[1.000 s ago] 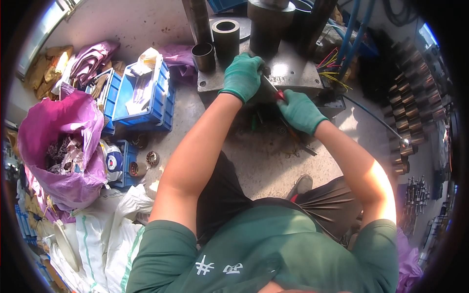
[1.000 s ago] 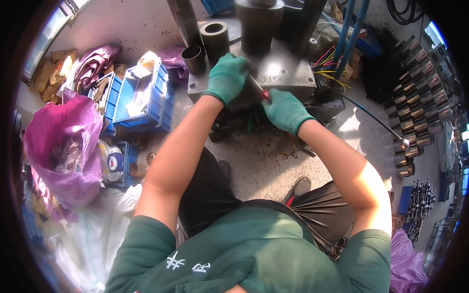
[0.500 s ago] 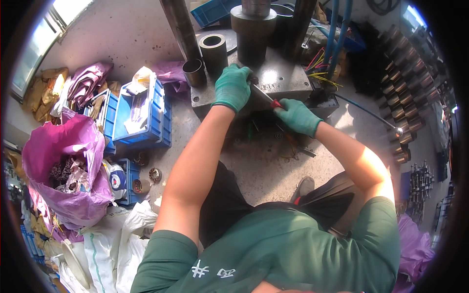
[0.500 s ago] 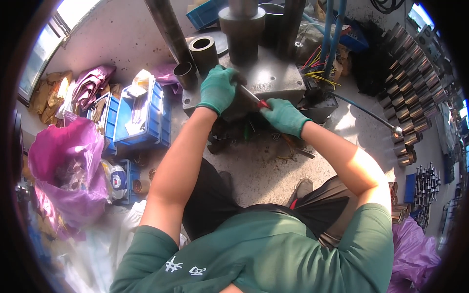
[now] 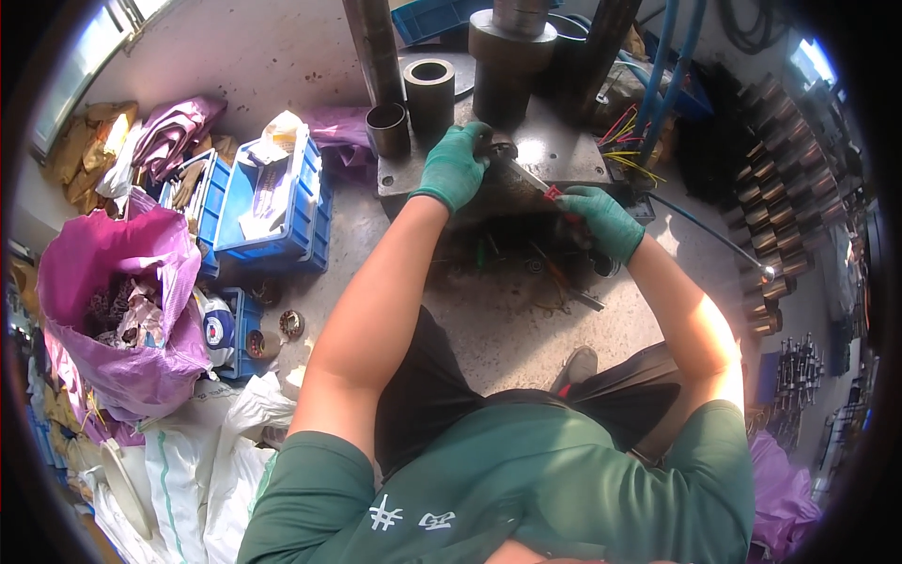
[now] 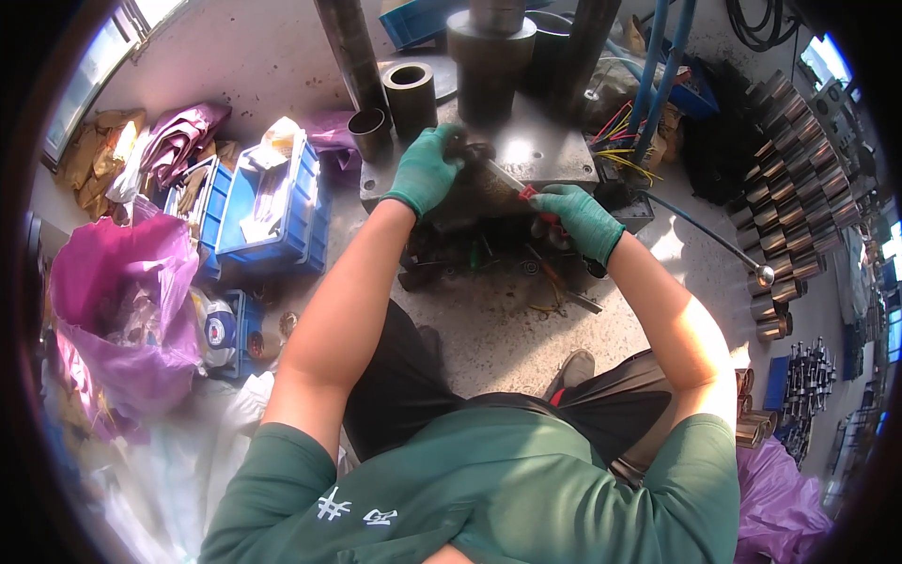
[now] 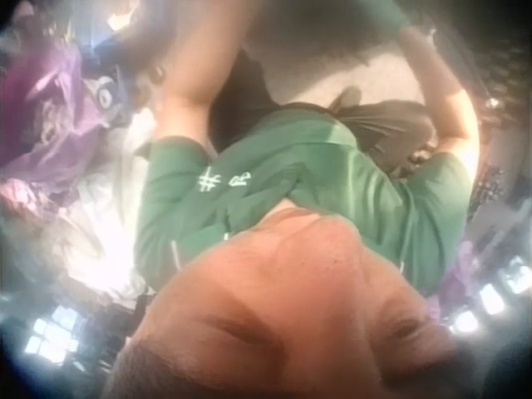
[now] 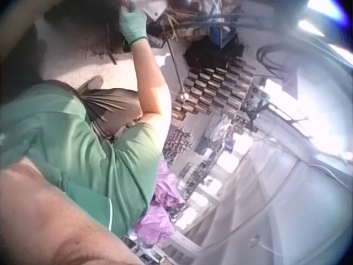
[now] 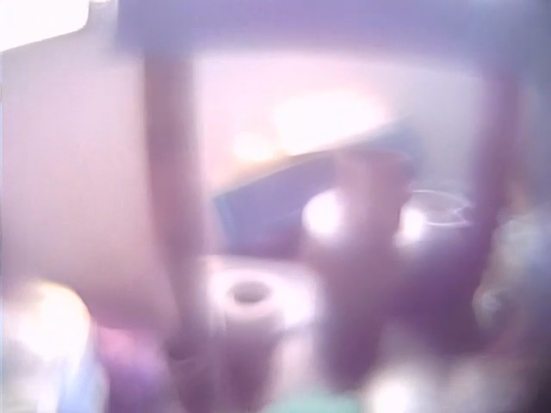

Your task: The person uses a screwdriver to adjust a small part, places it into a press machine, and then operates the lever to press a metal cylinder. They also handle and wrap small metal components.

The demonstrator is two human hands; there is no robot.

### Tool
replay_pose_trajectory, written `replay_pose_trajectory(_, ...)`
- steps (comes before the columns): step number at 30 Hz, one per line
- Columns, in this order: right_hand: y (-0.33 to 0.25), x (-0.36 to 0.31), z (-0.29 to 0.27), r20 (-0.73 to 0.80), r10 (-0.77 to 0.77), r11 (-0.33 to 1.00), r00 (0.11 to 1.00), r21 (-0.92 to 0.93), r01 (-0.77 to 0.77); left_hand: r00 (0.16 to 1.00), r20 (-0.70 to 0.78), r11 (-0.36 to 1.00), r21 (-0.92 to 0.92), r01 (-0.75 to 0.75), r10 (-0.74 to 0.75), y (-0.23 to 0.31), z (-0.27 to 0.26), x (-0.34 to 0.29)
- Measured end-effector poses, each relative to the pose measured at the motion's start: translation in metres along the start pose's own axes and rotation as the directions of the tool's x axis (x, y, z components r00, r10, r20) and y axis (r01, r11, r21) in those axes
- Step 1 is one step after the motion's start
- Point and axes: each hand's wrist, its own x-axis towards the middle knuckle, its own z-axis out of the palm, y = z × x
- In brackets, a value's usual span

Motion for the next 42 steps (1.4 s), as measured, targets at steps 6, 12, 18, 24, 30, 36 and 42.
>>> replay_pose_trajectory(6, -0.006, -0.003, -0.007, -0.067, -0.1, 0.898, 0.993, -0.436, 0.061, 0.997, 0.028, 0.985, 0.158, -0.072, 0.069, 0.017, -0.007, -0.01)
replay_pose_trajectory(12, 0.006, 0.049, 0.015, -0.045, -0.454, 0.498, 0.89, -0.841, 0.211, 0.983, 0.056, 0.919, 0.349, -0.186, 0.177, 0.038, 0.012, -0.001)
replay_pose_trajectory(18, -0.007, 0.041, 0.059, -0.083, -0.47, 0.365, 0.879, -0.925, 0.108, 0.99, 0.004, 0.916, 0.378, -0.13, 0.139, 0.036, 0.014, -0.004)
replay_pose_trajectory(24, -0.013, -0.008, 0.019, -0.041, -0.348, 0.45, 0.936, -0.884, 0.129, 0.996, 0.039, 0.933, 0.349, -0.088, 0.08, 0.04, 0.015, 0.004)
replay_pose_trajectory(30, -0.004, 0.08, 0.05, -0.125, -0.443, 0.619, 0.888, -0.759, 0.202, 0.996, 0.037, 0.923, 0.373, -0.091, 0.083, 0.046, 0.02, 0.005)
replay_pose_trajectory(36, 0.011, 0.007, 0.032, -0.139, -0.44, 0.598, 0.887, -0.782, 0.174, 0.996, -0.025, 0.944, 0.322, -0.073, 0.085, 0.039, 0.017, 0.001)
replay_pose_trajectory(42, 0.014, 0.005, 0.017, -0.103, -0.396, 0.63, 0.912, -0.753, 0.188, 0.989, -0.026, 0.965, 0.223, -0.135, 0.145, 0.032, 0.014, -0.003)
